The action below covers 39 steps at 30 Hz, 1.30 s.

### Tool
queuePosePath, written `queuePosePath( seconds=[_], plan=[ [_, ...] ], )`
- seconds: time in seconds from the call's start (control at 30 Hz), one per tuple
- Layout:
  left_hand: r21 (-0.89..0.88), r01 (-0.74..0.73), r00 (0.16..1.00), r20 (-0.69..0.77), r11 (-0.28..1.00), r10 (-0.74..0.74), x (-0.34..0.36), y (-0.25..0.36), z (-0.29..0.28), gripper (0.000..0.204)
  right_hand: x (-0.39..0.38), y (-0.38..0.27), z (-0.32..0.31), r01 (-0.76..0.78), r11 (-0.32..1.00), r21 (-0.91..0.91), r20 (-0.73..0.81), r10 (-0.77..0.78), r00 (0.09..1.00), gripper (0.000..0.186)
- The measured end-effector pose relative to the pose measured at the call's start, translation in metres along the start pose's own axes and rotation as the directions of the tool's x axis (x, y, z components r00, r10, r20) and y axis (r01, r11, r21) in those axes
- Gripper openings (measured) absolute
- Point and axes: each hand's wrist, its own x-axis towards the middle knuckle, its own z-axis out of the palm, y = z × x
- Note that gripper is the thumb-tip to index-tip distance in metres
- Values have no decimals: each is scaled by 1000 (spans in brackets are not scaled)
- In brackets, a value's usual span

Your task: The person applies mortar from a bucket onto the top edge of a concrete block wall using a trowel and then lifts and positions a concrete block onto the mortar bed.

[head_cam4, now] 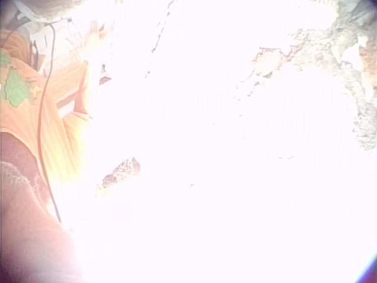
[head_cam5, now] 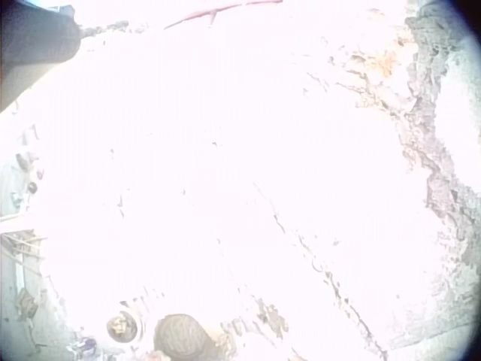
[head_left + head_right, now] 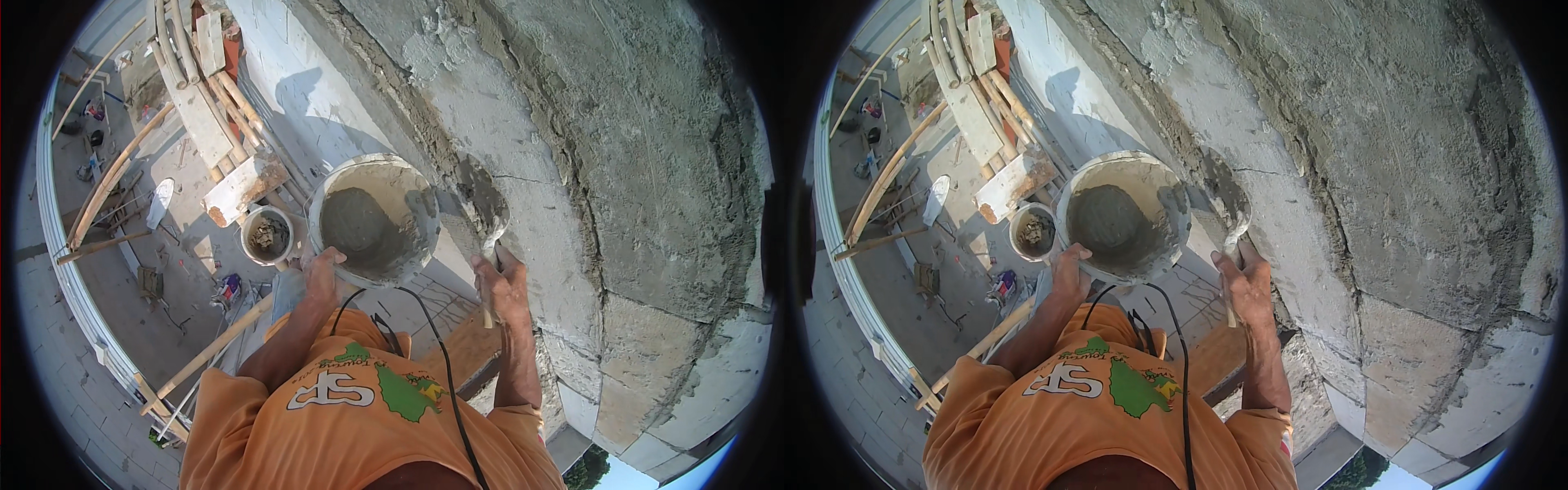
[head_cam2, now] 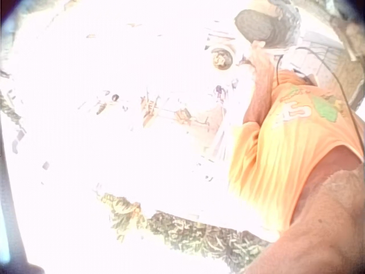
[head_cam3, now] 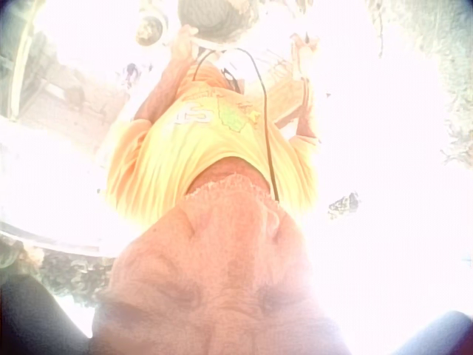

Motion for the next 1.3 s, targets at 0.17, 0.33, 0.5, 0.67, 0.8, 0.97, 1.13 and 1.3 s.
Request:
queuePosePath(
  seconds=[0.17,0.33,0.5,0.67,0.8,0.97,1.13,1.3],
  plan=[
    [-73,51,991,128,996,-41,22,-15,-24,33,-22,-11,-29,-106,980,169,-1,107,994,30],
    [-147,27,987,160,989,-3,14,-14,-15,51,-48,26,-24,23,997,-80,-195,-38,980,39],
    [-146,57,991,125,988,-39,11,-6,-10,47,-31,15,19,40,952,-303,-93,-72,993,34],
    [-42,20,989,148,999,-14,21,-5,-20,37,13,35,34,163,941,-297,-48,-185,982,34],
    [-73,14,981,193,997,0,17,8,-16,43,10,16,18,-71,997,35,-28,72,997,22],
    [-107,-3,985,173,994,22,5,24,-14,50,-18,12,5,8,999,45,-91,-4,996,22],
    [-106,-20,987,154,994,36,8,26,-11,54,-26,18,10,127,986,-108,-126,-141,982,26],
    [-103,-86,963,248,991,110,-3,37,3,60,10,34,24,33,982,-185,-41,-42,998,31]
  ],
)
